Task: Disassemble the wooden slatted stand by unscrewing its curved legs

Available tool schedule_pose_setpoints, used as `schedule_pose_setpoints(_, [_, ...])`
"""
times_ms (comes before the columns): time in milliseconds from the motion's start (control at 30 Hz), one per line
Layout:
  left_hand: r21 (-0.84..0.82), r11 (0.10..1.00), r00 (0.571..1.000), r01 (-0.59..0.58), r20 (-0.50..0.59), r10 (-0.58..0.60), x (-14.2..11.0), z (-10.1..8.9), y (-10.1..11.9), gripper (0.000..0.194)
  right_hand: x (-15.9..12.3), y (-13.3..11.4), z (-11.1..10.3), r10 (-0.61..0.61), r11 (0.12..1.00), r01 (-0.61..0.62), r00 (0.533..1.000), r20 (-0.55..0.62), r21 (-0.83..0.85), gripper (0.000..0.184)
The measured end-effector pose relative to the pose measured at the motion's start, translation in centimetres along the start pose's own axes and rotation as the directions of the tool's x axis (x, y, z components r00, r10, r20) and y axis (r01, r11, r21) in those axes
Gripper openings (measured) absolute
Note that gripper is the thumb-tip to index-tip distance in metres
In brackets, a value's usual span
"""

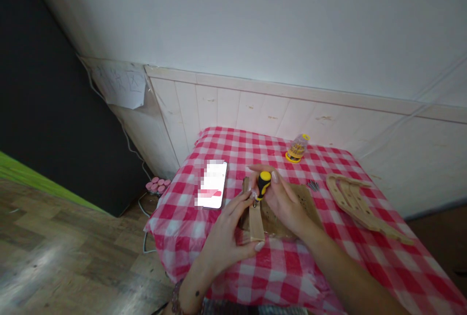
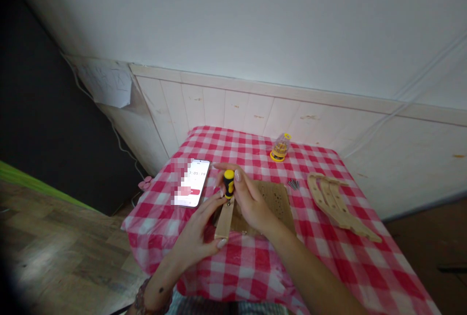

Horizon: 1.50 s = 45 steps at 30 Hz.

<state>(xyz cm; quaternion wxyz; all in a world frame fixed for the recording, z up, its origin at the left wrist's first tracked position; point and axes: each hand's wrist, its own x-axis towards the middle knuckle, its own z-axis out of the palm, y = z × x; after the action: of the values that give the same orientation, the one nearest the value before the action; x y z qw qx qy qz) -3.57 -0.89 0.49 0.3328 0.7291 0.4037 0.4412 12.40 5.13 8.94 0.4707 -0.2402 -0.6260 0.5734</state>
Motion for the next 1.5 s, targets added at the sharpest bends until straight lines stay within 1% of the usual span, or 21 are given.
schedule_pose_setpoints(100, [0.003, 1.0, 1.0, 0.01, -0.002, -0.01, -0.1, 0.0, 0.0, 0.074, -0.2, -0.7, -0.6, -0.019, 0.992, 0.023, 0.999, 0.033, -0.123, 0.037])
schedule_pose_setpoints(233, [-0.007, 1.0, 1.0, -0.02, -0.001, 0.02, 0.1, -0.1, 0.0, 0.074, -0.2, -1.5, -1.2, -0.077, 0.97, 0.092, 0.994, 0.073, -0.226, 0.029])
schedule_pose_setpoints(333, [-0.009, 1.0, 1.0, -0.015, 0.001, 0.015, 0.1, -0.1, 0.1, 0.076, -0.2, -1.5, -1.1, -0.121, 0.976, 0.135, 0.989, 0.09, -0.172, 0.021])
schedule_pose_setpoints(400, [-0.012, 1.0, 1.0, -0.001, 0.0, 0.001, 0.1, -0.1, 0.0, 0.076, -0.1, -1.3, -0.9, -0.12, 0.986, 0.13, 0.988, 0.096, -0.108, 0.017])
schedule_pose_setpoints(467, [-0.016, 1.0, 1.0, 0.01, 0.002, -0.01, 0.0, -0.1, 0.0, 0.077, -0.1, -1.1, -0.6, -0.101, 0.991, 0.108, 0.992, 0.081, -0.078, 0.017])
schedule_pose_setpoints(567, [-0.017, 1.0, 1.0, 0.019, 0.008, -0.019, 0.0, -0.1, -0.1, 0.077, 0.0, -0.6, -0.3, -0.063, 0.996, 0.066, 0.997, 0.053, -0.062, 0.023])
schedule_pose_setpoints(700, [-0.019, 1.0, 1.0, 0.002, 0.017, -0.002, 0.2, -0.1, 0.1, 0.075, 0.0, -0.2, -0.4, 0.0, 1.0, -0.002, 0.997, 0.075, 0.021, 0.043])
schedule_pose_setpoints(733, [-0.019, 1.0, 1.0, -0.002, 0.018, 0.003, 0.2, -0.2, 0.2, 0.075, 0.0, -0.2, -0.5, 0.013, 0.999, -0.015, 0.997, 0.076, 0.03, 0.045])
schedule_pose_setpoints(800, [-0.015, 1.0, 1.0, -0.004, 0.011, 0.004, 0.2, -0.1, 0.2, 0.074, -0.1, -0.4, -0.7, 0.018, 1.0, -0.018, 0.997, 0.072, -0.008, 0.04])
schedule_pose_setpoints(867, [-0.01, 1.0, 1.0, -0.004, -0.001, 0.004, 0.2, -0.1, 0.2, 0.073, -0.2, -0.7, -0.8, -0.019, 0.998, 0.024, 0.997, 0.081, -0.06, 0.028])
schedule_pose_setpoints(933, [-0.006, 1.0, 1.0, -0.007, -0.007, 0.007, 0.1, 0.0, 0.1, 0.073, -0.1, -1.1, -0.7, -0.055, 0.996, 0.061, 0.994, 0.096, -0.06, 0.022])
schedule_pose_setpoints(1033, [-0.007, 1.0, 1.0, -0.007, -0.014, 0.007, 0.0, 0.0, 0.0, 0.074, 0.0, -1.3, -0.3, -0.051, 0.999, 0.052, 0.993, 0.105, -0.001, 0.023])
schedule_pose_setpoints(1133, [-0.01, 1.0, 1.0, -0.012, -0.006, 0.012, 0.0, 0.1, -0.1, 0.073, 0.1, -0.7, -0.1, -0.047, 0.998, 0.043, 0.992, 0.114, 0.038, 0.025])
schedule_pose_setpoints(1233, [-0.012, 1.0, 1.0, -0.014, 0.001, 0.014, 0.0, 0.0, -0.2, 0.073, 0.0, 0.0, -0.2, -0.029, 0.995, 0.018, 0.993, 0.117, 0.099, 0.037])
schedule_pose_setpoints(1267, [-0.01, 1.0, 1.0, -0.009, 0.0, 0.009, 0.0, 0.0, -0.2, 0.073, 0.0, 0.1, -0.3, -0.01, 0.995, 0.0, 0.994, 0.109, 0.097, 0.041])
schedule_pose_setpoints(1333, [-0.006, 1.0, 1.0, 0.0, 0.001, 0.0, -0.1, 0.0, -0.2, 0.073, 0.0, -0.1, -0.4, 0.019, 1.0, -0.021, 0.996, 0.087, 0.023, 0.041])
schedule_pose_setpoints(1433, [-0.01, 1.0, 1.0, -0.015, -0.003, 0.015, 0.0, 0.0, -0.2, 0.076, -0.1, -0.8, -0.5, -0.023, 0.994, 0.031, 0.996, 0.082, -0.105, 0.03])
schedule_pose_setpoints(1500, [-0.015, 0.999, 1.0, -0.03, -0.006, 0.03, 0.0, 0.0, -0.1, 0.076, 0.0, -1.3, -0.4, -0.057, 0.995, 0.065, 0.992, 0.113, -0.073, 0.024])
